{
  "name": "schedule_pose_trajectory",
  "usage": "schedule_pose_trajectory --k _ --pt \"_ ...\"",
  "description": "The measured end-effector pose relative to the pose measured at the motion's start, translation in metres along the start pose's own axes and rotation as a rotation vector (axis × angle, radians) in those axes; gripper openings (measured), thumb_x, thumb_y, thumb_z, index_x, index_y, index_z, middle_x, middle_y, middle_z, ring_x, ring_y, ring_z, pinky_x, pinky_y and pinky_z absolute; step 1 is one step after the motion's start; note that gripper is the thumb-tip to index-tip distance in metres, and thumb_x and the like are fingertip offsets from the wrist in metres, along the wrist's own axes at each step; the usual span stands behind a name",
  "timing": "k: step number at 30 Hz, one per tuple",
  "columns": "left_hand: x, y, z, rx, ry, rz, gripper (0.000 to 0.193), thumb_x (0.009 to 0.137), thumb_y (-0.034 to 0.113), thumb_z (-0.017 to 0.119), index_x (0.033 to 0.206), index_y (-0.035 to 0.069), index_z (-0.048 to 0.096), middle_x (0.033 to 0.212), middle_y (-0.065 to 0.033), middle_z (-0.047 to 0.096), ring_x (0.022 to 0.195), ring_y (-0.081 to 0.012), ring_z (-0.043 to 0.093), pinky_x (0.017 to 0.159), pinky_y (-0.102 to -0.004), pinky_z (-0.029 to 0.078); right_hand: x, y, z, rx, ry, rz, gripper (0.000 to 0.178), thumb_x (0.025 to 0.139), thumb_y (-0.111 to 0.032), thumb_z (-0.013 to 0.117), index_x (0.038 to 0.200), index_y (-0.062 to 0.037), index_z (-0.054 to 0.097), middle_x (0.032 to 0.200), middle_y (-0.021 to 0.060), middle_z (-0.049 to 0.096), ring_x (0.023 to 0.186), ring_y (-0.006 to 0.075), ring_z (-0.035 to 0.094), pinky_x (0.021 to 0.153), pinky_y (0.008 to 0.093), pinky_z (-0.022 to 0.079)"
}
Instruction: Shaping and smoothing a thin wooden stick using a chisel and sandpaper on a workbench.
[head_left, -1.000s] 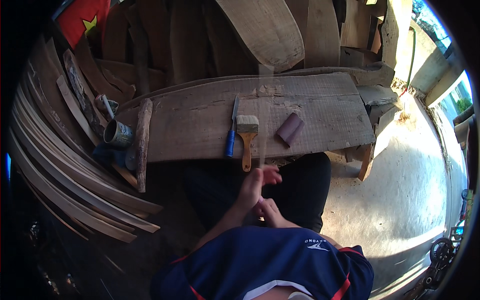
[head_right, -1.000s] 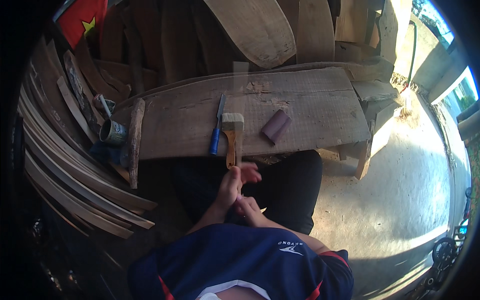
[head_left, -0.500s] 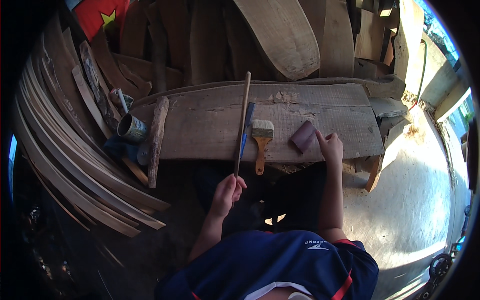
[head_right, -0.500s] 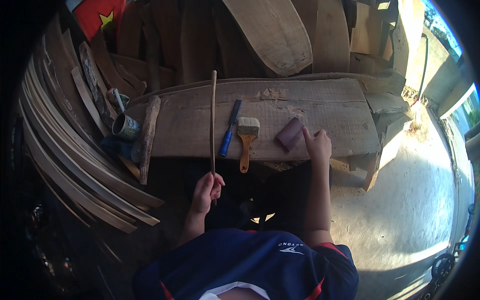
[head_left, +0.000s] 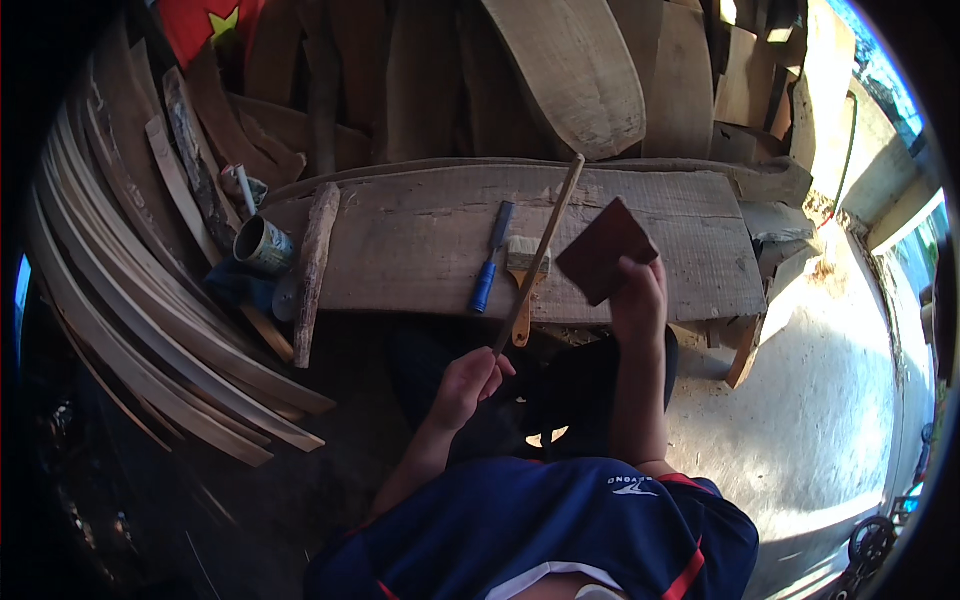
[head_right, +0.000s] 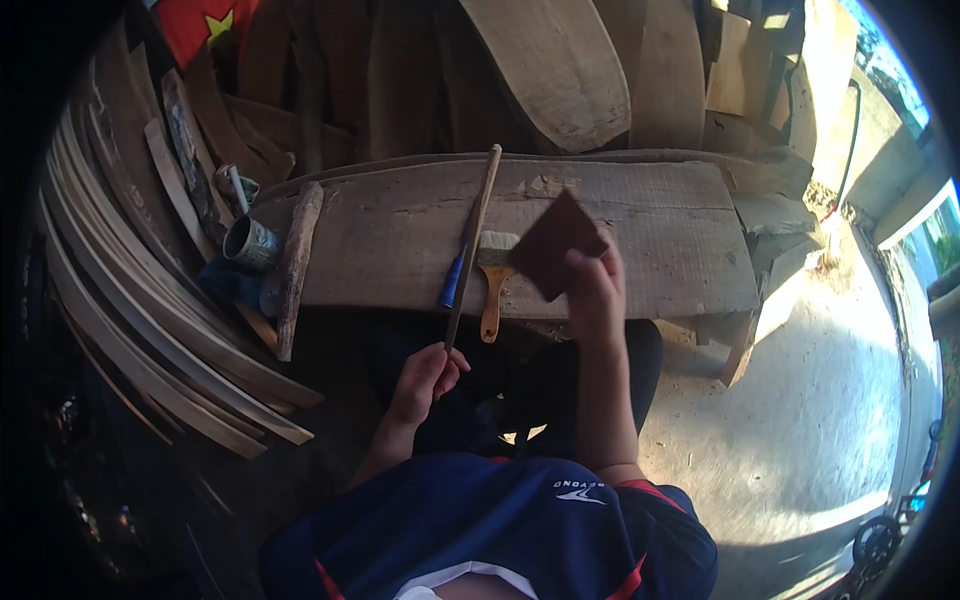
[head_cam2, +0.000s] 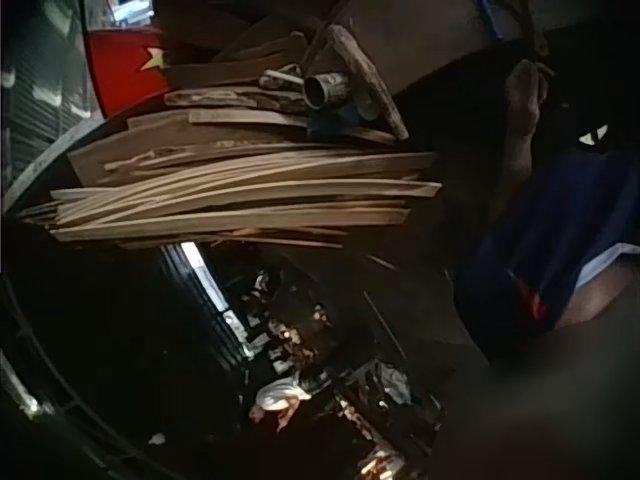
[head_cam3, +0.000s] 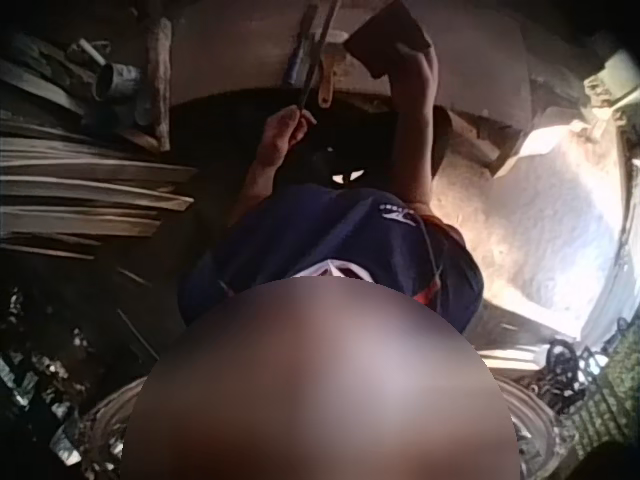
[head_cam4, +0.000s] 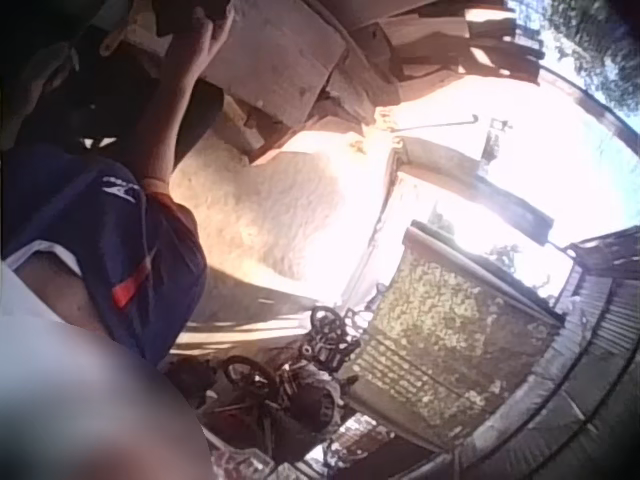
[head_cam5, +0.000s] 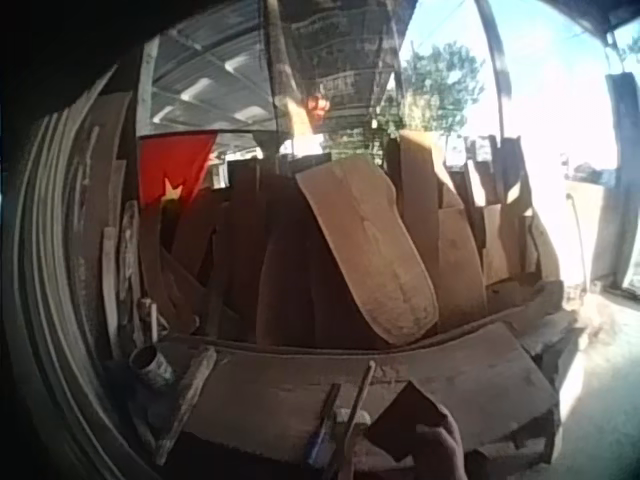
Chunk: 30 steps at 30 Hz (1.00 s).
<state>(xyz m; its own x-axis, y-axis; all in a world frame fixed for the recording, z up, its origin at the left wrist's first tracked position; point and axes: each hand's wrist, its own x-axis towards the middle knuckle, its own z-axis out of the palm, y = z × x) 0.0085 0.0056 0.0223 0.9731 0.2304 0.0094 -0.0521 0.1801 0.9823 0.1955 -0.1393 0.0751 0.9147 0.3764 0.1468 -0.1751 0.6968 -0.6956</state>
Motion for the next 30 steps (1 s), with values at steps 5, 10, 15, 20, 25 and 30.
schedule_pose_trajectory --k 5,10,15,20,25,30 --pt "0.014 -0.018 0.005 0.021 -0.062 0.014 0.033 0.094 0.032 0.043 0.085 0.004 0.058 0.057 0.0053 0.041 0.050 -0.0008 0.033 0.047 -0.0168 0.025 -0.029 0.001 0.016 0.237 -0.178 0.120 0.045 0.068 -0.004 0.053 0.112 -0.0013 0.046 0.105 0.0115 0.055 0.098 0.0237 0.055 0.084 0.0340 0.045" --pt "0.019 -0.027 -0.001 0.237 0.037 0.113 0.021 0.089 0.023 0.054 0.081 0.004 0.060 0.059 0.0061 0.047 0.053 0.0002 0.036 0.048 -0.0161 0.026 -0.028 -0.039 0.024 0.380 -0.374 0.009 0.055 0.076 -0.019 0.051 0.125 0.0009 0.035 0.109 0.0200 0.052 0.103 0.0320 0.054 0.080 0.0422 0.048" --pt "0.034 -0.014 -0.004 0.216 0.142 0.173 0.013 0.083 0.014 0.063 0.081 0.001 0.062 0.066 0.0024 0.057 0.059 -0.0010 0.047 0.054 -0.0157 0.037 -0.029 -0.028 0.037 0.060 -0.503 -0.093 0.092 0.074 -0.076 0.031 0.127 -0.0012 0.029 0.108 0.0166 0.054 0.105 0.0260 0.052 0.087 0.0380 0.044" --pt "0.043 0.021 0.020 0.121 0.134 0.237 0.011 0.079 0.008 0.066 0.085 -0.002 0.064 0.073 -0.0023 0.064 0.067 -0.0052 0.057 0.060 -0.0175 0.044 -0.064 0.031 0.034 -0.263 -0.507 -0.128 0.104 0.063 -0.084 0.020 0.124 -0.0012 0.035 0.106 0.0094 0.053 0.090 0.0148 0.051 0.078 0.0274 0.040" --pt "0.043 -0.003 -0.008 0.144 0.069 0.084 0.010 0.078 0.006 0.066 0.083 -0.002 0.065 0.071 -0.0030 0.064 0.065 -0.0053 0.057 0.059 -0.0171 0.045 -0.045 -0.017 0.021 0.207 -0.364 -0.157 0.086 0.072 -0.076 0.029 0.119 -0.0050 0.039 0.106 0.0120 0.052 0.095 0.0248 0.053 0.082 0.0373 0.044" --pt "0.053 0.019 0.011 0.139 0.025 0.211 0.010 0.077 0.006 0.068 0.081 -0.003 0.065 0.069 -0.0023 0.063 0.063 -0.0048 0.057 0.057 -0.0172 0.044 -0.067 0.030 0.040 -0.238 -0.263 -0.085 0.072 0.073 -0.074 0.037 0.101 -0.0080 0.042 0.095 0.0077 0.048 0.084 0.0217 0.052 0.077 0.0357 0.043"
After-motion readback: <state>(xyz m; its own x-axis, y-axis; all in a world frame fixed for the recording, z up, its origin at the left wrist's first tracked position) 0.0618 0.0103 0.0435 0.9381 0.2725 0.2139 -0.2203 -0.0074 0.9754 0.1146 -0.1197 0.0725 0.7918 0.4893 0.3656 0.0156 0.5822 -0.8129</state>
